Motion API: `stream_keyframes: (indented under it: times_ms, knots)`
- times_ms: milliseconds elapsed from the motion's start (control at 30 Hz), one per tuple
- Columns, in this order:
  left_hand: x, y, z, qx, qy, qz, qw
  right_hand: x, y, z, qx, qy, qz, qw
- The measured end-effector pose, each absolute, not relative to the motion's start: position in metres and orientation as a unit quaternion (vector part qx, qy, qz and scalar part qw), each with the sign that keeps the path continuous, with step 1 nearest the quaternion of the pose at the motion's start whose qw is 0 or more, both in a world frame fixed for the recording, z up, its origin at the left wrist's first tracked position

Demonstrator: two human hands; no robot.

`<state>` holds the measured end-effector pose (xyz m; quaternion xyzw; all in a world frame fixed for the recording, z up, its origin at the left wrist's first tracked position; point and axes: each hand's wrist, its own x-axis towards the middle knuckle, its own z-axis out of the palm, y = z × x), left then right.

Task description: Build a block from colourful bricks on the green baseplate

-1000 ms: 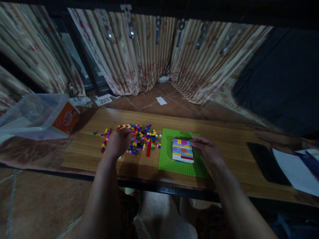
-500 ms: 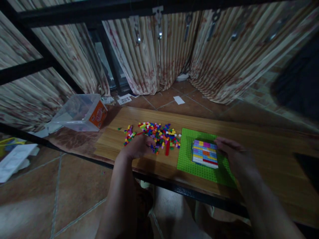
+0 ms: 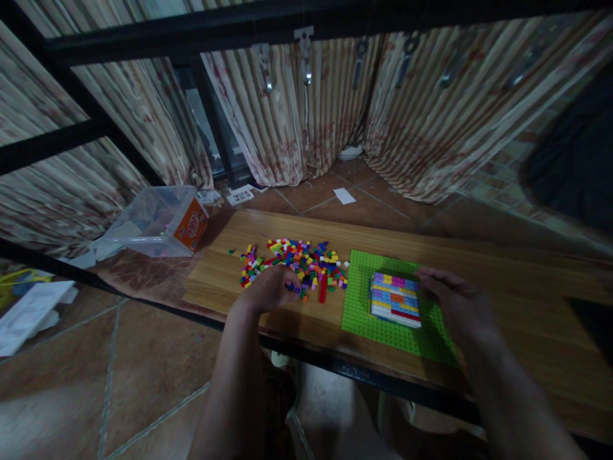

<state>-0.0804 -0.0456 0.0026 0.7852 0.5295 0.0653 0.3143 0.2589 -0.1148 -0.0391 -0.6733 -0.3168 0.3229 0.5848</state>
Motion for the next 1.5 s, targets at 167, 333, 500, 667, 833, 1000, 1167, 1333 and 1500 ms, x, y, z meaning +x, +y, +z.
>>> stream_keyframes:
  times_ms: [167,333,500,667,833,1000,1167,1333,1500]
  knots:
    - [-0.079,-0.045,0.01,0.769,0.488,0.154,0.384,0.253,-0.117,-0.03,-0.692,-0.343,0.243,0.587]
    - [-0.052,-0.049,0.012,0.707,0.402,0.216,0.54,0.225,-0.13,-0.018,-0.635,-0.477,0.171,0.583]
    - [-0.012,-0.056,0.007,0.608,0.38,0.241,0.654,0.195,-0.144,-0.008,-0.567,-0.635,0.174,0.496]
    - [0.015,-0.065,0.001,0.607,0.337,0.21,0.688,0.187,-0.147,-0.007,-0.54,-0.676,0.191,0.464]
    - [0.027,-0.071,-0.002,0.602,0.322,0.196,0.704,0.189,-0.15,-0.006,-0.541,-0.685,0.199,0.446]
    - [0.033,-0.069,-0.003,0.6,0.356,0.202,0.688,0.228,-0.149,-0.005,-0.607,-0.616,0.186,0.466]
    - [0.037,-0.062,-0.007,0.608,0.406,0.255,0.633,0.271,-0.144,-0.012,-0.664,-0.487,0.165,0.543]
    - [0.045,-0.062,-0.021,0.653,0.413,0.25,0.584,0.257,-0.14,-0.025,-0.645,-0.56,0.187,0.485]
    - [0.048,-0.062,-0.031,0.684,0.405,0.249,0.553,0.246,-0.135,-0.032,-0.655,-0.581,0.194,0.442]
